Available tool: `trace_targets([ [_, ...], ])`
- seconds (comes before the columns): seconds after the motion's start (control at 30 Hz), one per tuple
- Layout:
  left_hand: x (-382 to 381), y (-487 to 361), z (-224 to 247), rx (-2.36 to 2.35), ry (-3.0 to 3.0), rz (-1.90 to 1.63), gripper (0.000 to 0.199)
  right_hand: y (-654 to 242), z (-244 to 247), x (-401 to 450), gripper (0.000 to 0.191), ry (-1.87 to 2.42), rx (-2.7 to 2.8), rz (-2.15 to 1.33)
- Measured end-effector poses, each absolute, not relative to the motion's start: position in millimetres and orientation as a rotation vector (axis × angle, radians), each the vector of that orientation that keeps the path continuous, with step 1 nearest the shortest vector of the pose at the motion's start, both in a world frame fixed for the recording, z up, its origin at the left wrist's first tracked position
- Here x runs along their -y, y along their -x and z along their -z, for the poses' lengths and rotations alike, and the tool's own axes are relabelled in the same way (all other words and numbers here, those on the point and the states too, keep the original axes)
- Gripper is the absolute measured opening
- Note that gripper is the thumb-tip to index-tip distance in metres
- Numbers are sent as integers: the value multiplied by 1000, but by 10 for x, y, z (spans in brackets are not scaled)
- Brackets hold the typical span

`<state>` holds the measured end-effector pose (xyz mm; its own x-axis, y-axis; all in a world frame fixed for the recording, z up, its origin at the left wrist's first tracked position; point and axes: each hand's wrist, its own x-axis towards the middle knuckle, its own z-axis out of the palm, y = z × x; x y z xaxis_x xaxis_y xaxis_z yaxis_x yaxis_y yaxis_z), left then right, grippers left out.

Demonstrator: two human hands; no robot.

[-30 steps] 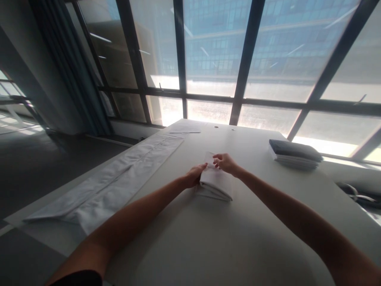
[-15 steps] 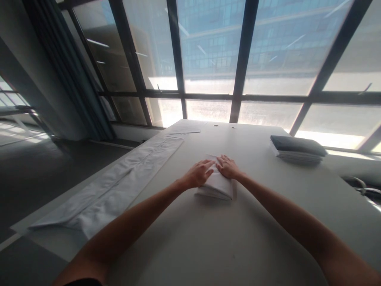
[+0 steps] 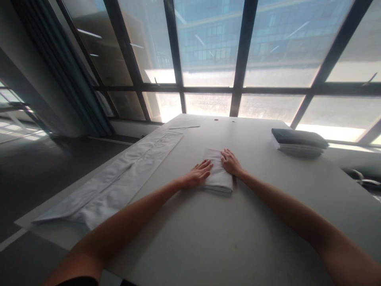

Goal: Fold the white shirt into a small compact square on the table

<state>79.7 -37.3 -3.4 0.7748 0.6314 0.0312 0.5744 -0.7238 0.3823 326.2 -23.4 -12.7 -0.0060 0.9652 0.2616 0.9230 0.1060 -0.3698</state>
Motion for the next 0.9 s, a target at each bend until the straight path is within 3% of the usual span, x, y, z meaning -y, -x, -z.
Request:
trace_targets([
  [0.17,151,-791,71,-1003,-2568,-342,63,-3057,56,739,52,1789,2018,-80],
  [0.37,190,-906,98,-1140,-2577,-524,57,-2873,41,1413,63,1300,2491,47],
  [0.47,354,-955,29,-1190,-2631,-488,51,-3146,22,1417,52,1141,2605,21],
  [0.57,590,-979,-73,-1184,-2757,-464,44,-3697,-49,1296,62,1042,2644,-130],
  [0.63,713,-1001,-154,-1108,-2833,-455,38,-4100,-119,1205,68,1102,2592,-264],
  [0.73,707,-1115,-280,-1002,-2828,-526,33,-4487,-227,1056,59,1321,2366,-425],
  [0.9,296,-1673,-333,-1090,-2783,-786,38,-4123,-292,752,53,1676,1806,-186],
])
